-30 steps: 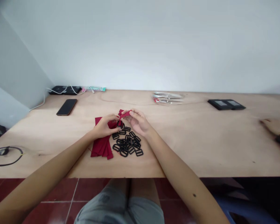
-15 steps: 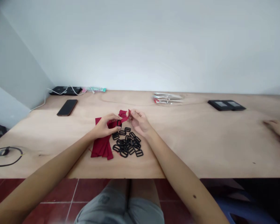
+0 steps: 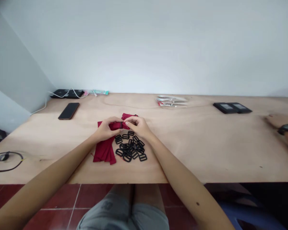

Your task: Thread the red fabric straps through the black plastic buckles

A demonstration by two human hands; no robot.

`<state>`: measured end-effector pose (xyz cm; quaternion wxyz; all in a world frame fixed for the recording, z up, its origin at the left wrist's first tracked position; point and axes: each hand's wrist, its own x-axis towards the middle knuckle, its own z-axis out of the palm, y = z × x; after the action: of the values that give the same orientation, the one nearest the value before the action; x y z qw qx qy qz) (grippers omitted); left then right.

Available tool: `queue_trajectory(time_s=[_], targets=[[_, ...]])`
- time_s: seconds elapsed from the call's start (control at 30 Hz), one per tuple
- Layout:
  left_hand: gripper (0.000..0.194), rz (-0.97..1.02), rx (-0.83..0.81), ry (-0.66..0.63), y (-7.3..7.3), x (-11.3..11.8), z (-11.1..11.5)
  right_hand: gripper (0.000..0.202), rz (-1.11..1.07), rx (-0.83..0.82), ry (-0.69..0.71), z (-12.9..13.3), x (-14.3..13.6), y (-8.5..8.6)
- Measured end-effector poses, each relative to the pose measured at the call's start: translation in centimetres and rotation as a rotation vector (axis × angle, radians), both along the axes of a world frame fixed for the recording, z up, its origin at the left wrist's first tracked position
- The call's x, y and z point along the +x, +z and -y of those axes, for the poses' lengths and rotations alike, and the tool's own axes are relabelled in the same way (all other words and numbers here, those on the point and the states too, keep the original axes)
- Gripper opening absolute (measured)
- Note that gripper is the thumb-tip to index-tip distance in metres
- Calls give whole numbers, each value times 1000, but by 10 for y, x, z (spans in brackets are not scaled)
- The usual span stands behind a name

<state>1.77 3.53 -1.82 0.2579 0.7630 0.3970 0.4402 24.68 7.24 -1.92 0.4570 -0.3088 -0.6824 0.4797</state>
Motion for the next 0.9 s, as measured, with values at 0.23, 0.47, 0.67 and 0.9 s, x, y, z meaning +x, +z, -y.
queue_trajectory(time_s=[0.23, 0.47, 0.67, 0.9], targets=[[34, -13, 18, 2, 3, 1, 2, 36, 29, 10, 33, 4, 1, 5], [33, -9, 28, 10, 6, 2, 2, 37, 43, -20, 89, 7, 0, 8], [30, 1, 22, -47, 6, 2, 1, 42, 15, -44, 112, 8, -1, 6], [31, 4, 33, -124, 7, 1, 1, 39, 38, -51, 171, 9, -2, 5]])
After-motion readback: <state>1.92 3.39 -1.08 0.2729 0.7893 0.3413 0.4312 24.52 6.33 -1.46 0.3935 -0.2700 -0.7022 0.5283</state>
